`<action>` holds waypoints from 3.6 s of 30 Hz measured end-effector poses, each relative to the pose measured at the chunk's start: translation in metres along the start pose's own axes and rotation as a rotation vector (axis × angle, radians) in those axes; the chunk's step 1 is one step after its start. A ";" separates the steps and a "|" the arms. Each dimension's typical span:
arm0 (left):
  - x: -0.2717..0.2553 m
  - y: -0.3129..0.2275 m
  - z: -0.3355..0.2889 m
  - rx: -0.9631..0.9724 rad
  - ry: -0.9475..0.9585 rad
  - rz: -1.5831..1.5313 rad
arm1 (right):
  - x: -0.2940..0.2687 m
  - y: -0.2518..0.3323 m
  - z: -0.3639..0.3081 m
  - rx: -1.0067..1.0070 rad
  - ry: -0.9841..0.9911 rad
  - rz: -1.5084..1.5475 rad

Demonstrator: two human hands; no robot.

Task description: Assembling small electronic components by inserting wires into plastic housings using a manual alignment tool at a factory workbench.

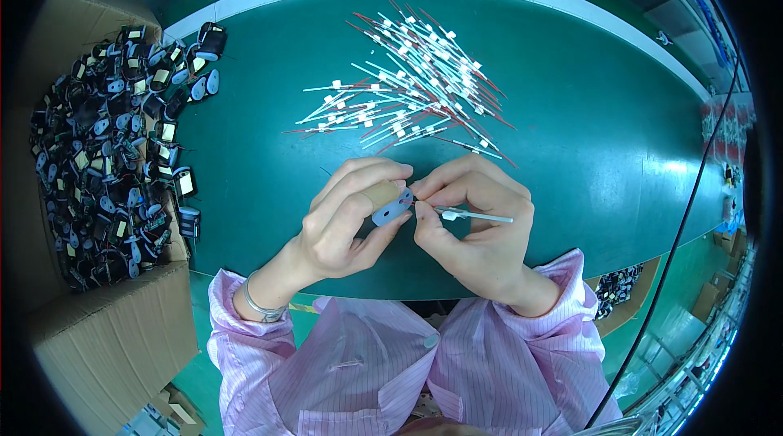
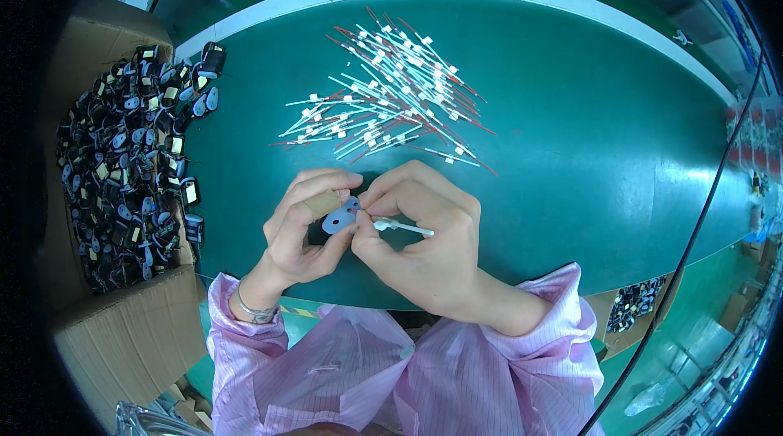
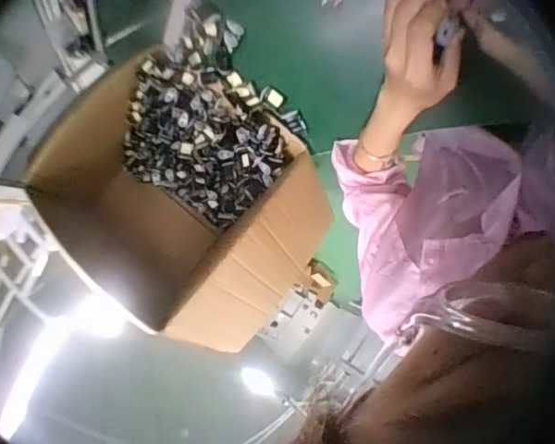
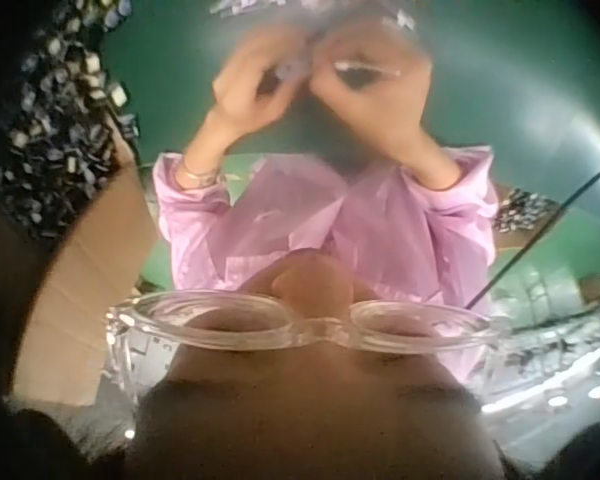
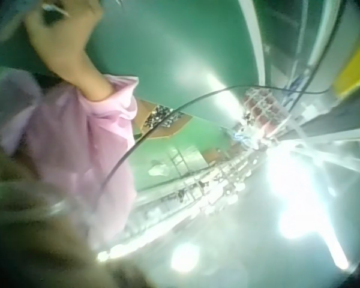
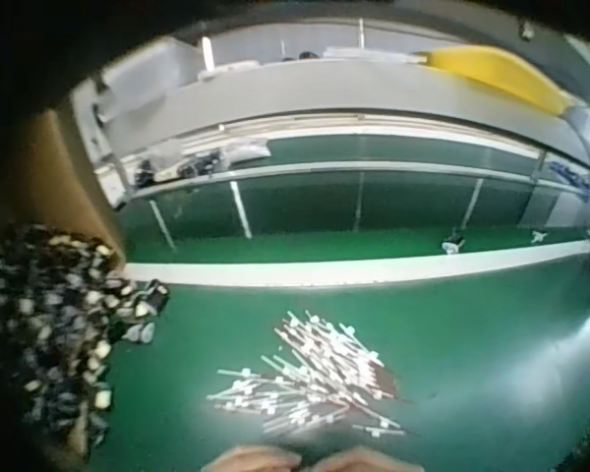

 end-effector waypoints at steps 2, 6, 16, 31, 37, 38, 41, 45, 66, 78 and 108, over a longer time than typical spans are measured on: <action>-0.001 0.000 0.000 0.000 0.004 0.003 | 0.000 0.002 0.000 -0.023 0.000 -0.005; 0.001 0.001 0.000 0.006 0.010 0.018 | 0.000 0.001 0.000 -0.033 0.007 -0.022; 0.001 0.001 0.000 0.027 0.017 0.059 | 0.002 0.002 0.002 0.007 0.056 0.008; -0.003 0.006 -0.004 0.037 0.010 0.088 | 0.008 0.013 0.008 -0.021 0.153 -0.165; -0.012 0.006 0.007 -0.106 0.041 0.006 | 0.001 0.002 0.005 0.022 0.160 -0.005; -0.012 0.009 0.006 -0.191 0.082 -0.051 | 0.001 -0.001 0.005 0.039 0.185 -0.035; -0.013 0.015 0.002 -0.265 0.128 -0.072 | 0.001 -0.006 0.003 0.102 0.181 -0.156; -0.014 0.018 0.000 -0.260 0.125 -0.055 | 0.002 -0.003 0.003 0.025 0.242 -0.314; 0.000 0.031 -0.017 -0.520 0.203 -0.453 | 0.007 -0.020 0.007 0.144 0.438 -0.108; -0.015 0.028 -0.012 -0.417 0.198 -0.167 | 0.024 -0.002 0.007 -0.059 0.296 -0.413; -0.088 0.033 0.008 -0.338 -0.436 -0.364 | 0.132 -0.027 0.059 -0.661 0.524 -0.842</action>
Point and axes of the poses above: each hand's wrist, its own z-axis towards the middle knuckle, its own x-axis out of the palm, y = z × x, the point moved 7 cm from there along z, towards the middle knuckle, and after that the axes turned 4 degrees about y, right-handed, at the moved point
